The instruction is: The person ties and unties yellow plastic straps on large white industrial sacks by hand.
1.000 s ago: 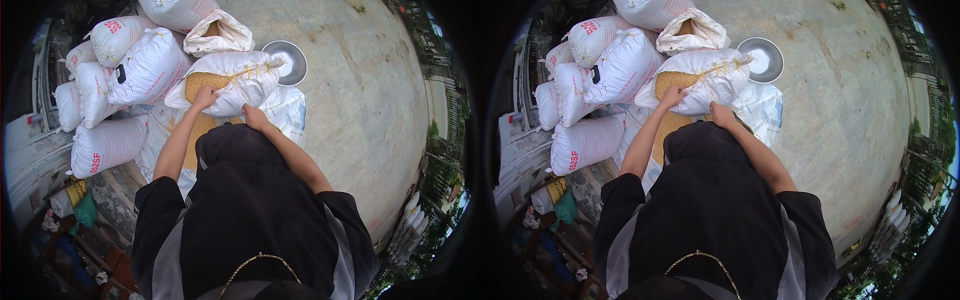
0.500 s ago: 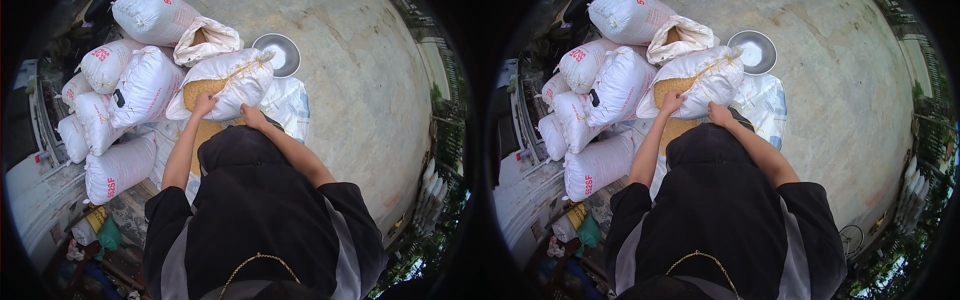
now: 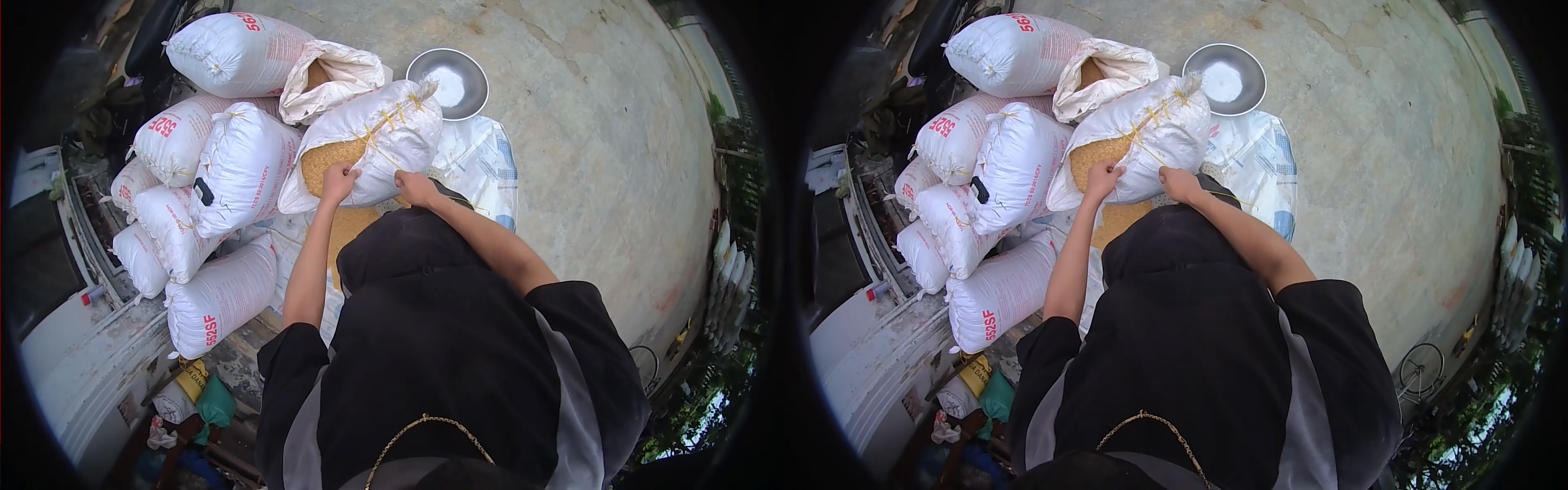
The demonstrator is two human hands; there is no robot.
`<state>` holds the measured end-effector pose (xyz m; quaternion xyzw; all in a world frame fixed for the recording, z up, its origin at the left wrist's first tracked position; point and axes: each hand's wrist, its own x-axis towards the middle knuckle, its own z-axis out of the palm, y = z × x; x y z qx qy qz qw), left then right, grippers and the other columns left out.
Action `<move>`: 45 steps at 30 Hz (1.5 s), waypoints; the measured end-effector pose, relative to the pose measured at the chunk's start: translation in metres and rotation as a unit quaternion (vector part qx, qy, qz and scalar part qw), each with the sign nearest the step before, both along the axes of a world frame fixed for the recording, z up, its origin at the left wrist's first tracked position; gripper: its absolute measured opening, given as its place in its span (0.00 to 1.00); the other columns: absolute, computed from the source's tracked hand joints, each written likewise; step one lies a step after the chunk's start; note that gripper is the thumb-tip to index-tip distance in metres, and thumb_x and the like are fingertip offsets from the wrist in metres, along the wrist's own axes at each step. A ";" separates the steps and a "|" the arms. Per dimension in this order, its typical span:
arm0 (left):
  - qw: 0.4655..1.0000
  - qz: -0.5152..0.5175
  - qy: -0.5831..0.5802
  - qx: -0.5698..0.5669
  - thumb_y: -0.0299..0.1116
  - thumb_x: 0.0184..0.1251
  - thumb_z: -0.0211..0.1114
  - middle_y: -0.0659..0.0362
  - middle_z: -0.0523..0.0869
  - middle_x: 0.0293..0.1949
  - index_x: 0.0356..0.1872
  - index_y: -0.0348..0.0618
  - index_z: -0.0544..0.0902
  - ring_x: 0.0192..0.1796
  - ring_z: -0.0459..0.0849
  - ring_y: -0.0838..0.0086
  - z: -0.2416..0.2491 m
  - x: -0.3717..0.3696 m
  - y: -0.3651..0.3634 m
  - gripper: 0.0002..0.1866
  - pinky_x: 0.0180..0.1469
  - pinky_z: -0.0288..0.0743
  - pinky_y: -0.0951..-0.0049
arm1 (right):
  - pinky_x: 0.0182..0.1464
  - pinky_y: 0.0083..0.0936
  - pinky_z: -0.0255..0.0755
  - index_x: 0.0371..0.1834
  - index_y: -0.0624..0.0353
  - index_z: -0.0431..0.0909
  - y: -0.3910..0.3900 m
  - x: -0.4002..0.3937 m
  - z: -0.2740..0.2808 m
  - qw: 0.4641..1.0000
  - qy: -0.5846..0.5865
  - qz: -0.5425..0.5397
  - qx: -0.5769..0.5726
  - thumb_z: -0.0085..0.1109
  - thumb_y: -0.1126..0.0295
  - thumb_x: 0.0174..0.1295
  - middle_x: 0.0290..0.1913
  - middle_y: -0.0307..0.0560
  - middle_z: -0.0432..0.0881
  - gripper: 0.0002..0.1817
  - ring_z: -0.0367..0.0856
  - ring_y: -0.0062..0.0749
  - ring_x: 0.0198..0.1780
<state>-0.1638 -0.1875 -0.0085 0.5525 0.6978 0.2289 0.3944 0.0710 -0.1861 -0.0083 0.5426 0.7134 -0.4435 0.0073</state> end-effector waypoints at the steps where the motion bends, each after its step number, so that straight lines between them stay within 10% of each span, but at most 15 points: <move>1: 1.000 0.000 0.001 -0.001 0.36 0.51 0.70 0.51 0.77 0.16 0.21 0.34 0.79 0.20 0.76 0.65 -0.001 0.000 0.000 0.14 0.27 0.67 0.64 | 0.46 0.48 0.71 0.42 0.55 0.75 0.001 -0.002 -0.003 1.000 0.005 0.003 0.004 0.45 0.65 0.66 0.38 0.60 0.82 0.10 0.80 0.58 0.44; 30: 1.000 -0.015 0.011 -0.025 0.37 0.56 0.68 0.51 0.78 0.16 0.23 0.35 0.81 0.20 0.76 0.69 0.024 0.017 -0.008 0.14 0.27 0.68 0.67 | 0.46 0.39 0.72 0.36 0.61 0.76 -0.010 -0.040 -0.028 0.975 0.149 -0.099 -0.128 0.46 0.71 0.62 0.35 0.57 0.83 0.09 0.82 0.49 0.42; 35: 0.960 0.235 -0.119 -0.099 0.38 0.64 0.64 0.54 0.85 0.22 0.24 0.36 0.85 0.25 0.84 0.69 -0.008 0.025 -0.011 0.15 0.32 0.74 0.69 | 0.46 0.36 0.71 0.36 0.61 0.75 0.005 -0.054 -0.040 0.977 0.182 -0.071 -0.085 0.47 0.70 0.65 0.37 0.55 0.82 0.08 0.81 0.45 0.42; 42: 0.964 0.163 -0.134 -0.163 0.31 0.69 0.59 0.54 0.85 0.24 0.30 0.30 0.82 0.22 0.82 0.74 -0.049 0.030 0.006 0.12 0.25 0.75 0.74 | 0.46 0.38 0.71 0.38 0.61 0.74 0.001 -0.047 -0.029 0.977 0.174 -0.079 -0.095 0.50 0.68 0.65 0.37 0.57 0.82 0.08 0.80 0.50 0.43; 45: 0.909 0.352 -0.205 -0.085 0.29 0.69 0.57 0.55 0.85 0.23 0.32 0.31 0.81 0.20 0.82 0.74 -0.019 0.016 0.024 0.10 0.23 0.75 0.76 | 0.46 0.41 0.71 0.38 0.64 0.74 0.009 -0.051 -0.001 0.994 0.096 -0.026 0.051 0.51 0.68 0.65 0.36 0.58 0.80 0.09 0.79 0.54 0.42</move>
